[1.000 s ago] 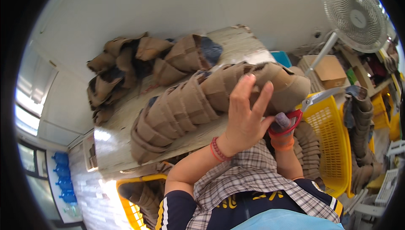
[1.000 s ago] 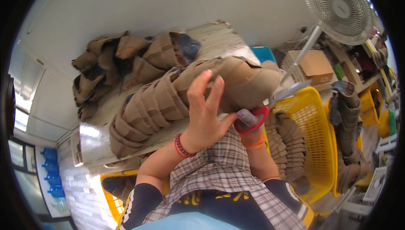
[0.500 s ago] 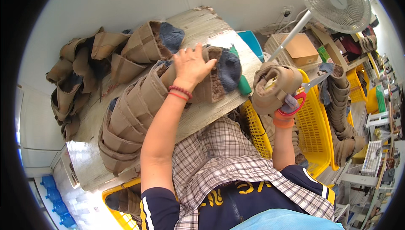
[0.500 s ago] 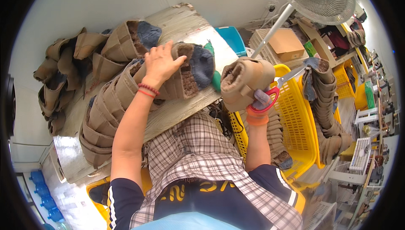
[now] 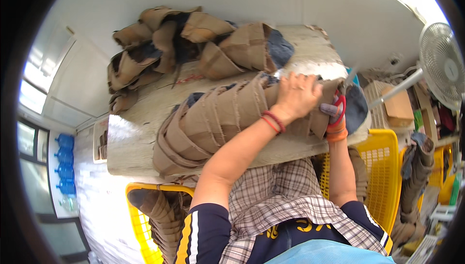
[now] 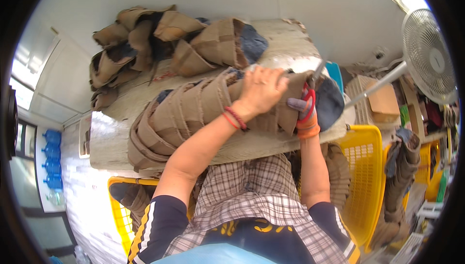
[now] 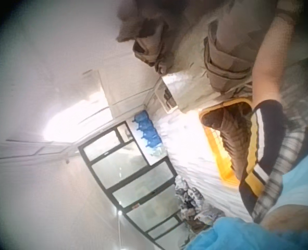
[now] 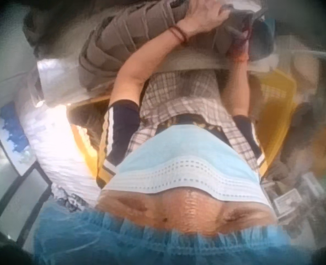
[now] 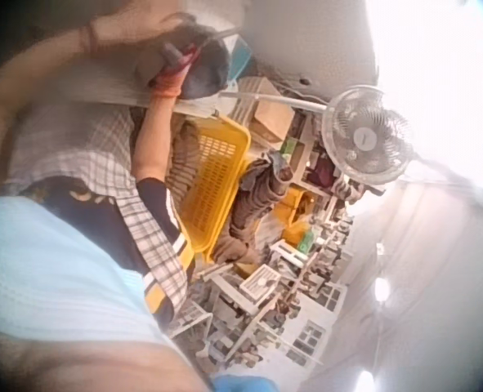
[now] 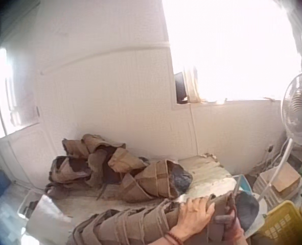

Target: The person uses a green electric knife to cut the sole of a brown shoe, then switches to red scissors to trim the edges. They handle multiple shoes, placing some into a yellow basket and continuing to cut and trim the soles.

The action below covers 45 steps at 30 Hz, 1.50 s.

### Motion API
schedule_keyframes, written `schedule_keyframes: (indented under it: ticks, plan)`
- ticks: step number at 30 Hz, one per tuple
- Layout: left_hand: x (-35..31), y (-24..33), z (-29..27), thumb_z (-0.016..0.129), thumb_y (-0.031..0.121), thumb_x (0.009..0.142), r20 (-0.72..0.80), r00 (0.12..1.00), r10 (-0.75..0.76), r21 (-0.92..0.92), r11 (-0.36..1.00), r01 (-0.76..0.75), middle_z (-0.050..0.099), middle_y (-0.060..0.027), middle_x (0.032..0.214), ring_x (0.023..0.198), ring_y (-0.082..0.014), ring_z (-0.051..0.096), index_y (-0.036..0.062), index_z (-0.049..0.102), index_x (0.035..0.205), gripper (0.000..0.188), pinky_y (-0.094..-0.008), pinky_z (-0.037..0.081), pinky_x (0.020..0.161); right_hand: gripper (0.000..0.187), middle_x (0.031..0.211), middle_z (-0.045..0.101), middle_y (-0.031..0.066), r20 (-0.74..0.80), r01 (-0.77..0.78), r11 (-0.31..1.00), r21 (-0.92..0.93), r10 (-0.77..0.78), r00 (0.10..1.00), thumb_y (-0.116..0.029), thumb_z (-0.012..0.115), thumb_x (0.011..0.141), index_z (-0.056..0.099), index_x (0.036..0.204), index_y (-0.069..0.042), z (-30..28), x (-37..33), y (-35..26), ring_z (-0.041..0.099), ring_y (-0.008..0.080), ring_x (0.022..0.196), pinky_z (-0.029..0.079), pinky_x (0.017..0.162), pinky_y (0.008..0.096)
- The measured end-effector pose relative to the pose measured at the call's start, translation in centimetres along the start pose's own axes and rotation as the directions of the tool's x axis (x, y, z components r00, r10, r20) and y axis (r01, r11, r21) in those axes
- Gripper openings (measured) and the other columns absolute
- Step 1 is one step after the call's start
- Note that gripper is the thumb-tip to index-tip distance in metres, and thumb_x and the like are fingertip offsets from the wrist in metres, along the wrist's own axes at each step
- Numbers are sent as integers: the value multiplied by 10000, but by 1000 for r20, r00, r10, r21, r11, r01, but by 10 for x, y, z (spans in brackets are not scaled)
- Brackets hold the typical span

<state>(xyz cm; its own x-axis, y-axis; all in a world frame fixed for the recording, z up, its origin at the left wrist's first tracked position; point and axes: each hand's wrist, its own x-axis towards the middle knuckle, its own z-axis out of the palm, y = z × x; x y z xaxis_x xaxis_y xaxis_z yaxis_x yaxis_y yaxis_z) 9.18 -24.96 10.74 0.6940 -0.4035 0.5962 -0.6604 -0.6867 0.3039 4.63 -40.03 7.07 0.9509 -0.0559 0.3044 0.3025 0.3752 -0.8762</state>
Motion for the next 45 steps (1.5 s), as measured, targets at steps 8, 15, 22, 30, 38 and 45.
schedule_keyframes:
  ticks: [8, 15, 22, 30, 38, 45]
  plan:
    - [57, -93, -66, 633, 219, 805, -88, 879, -468, -563, 752, 344, 615, -145, 843, 796, -224, 593, 3, 618, 796, 217, -372, 484, 709, 305, 754, 571, 28, -317, -83, 977, -195, 17, 948, -343, 536, 923, 579, 960, -43, -16, -53, 50, 531, 114, 590, 421, 512, 256]
    - [65, -271, -142, 692, 190, 830, 173, 144, -974, -906, -100, 410, 587, -76, 917, 686, -184, 559, 49, 592, 1024, 261, -327, 457, 554, 400, 672, 528, 13, -365, -50, 992, -113, 5, 931, -462, 525, 921, 545, 957, -64, -8, -79, 28, 424, 85, 453, 309, 396, 226]
    - [30, -285, -161, 626, 154, 885, 168, 581, -796, -982, -82, 172, 569, 21, 823, 699, -131, 509, 156, 603, 1029, 146, -316, 441, 643, 304, 909, 661, 106, -401, -70, 994, -89, 29, 916, -270, 550, 938, 549, 1100, -14, -3, -98, -4, 573, 100, 617, 347, 430, 189]
    - [-56, -170, -244, 555, 58, 897, -161, 935, -315, -970, -125, -209, 530, -57, 1295, 1167, -237, 527, 81, 435, 1320, 441, -420, 453, 961, 301, 986, 666, 118, -303, 113, 976, -185, -166, 938, -66, 619, 866, 530, 1146, 0, 61, -102, -75, 609, 104, 759, 394, 512, 175]
    - [-139, -59, -162, 580, -20, 854, -18, 989, -147, -810, -577, -100, 573, -125, 1230, 1139, -277, 555, 36, 501, 1254, 412, -384, 467, 1002, 372, 1030, 661, 152, -70, 155, 987, 46, -152, 986, 43, 609, 797, 520, 1157, 13, 128, -153, -155, 648, 208, 928, 505, 721, 245]
    - [-185, 5, -126, 556, -52, 862, 167, 951, -259, -887, -461, 30, 629, -93, 1145, 1040, -212, 609, 36, 605, 1142, 298, -320, 480, 942, 394, 1085, 641, 158, -139, -28, 1000, -12, 26, 990, 20, 677, 794, 523, 1156, 17, 108, -191, -139, 628, 209, 996, 507, 798, 270]
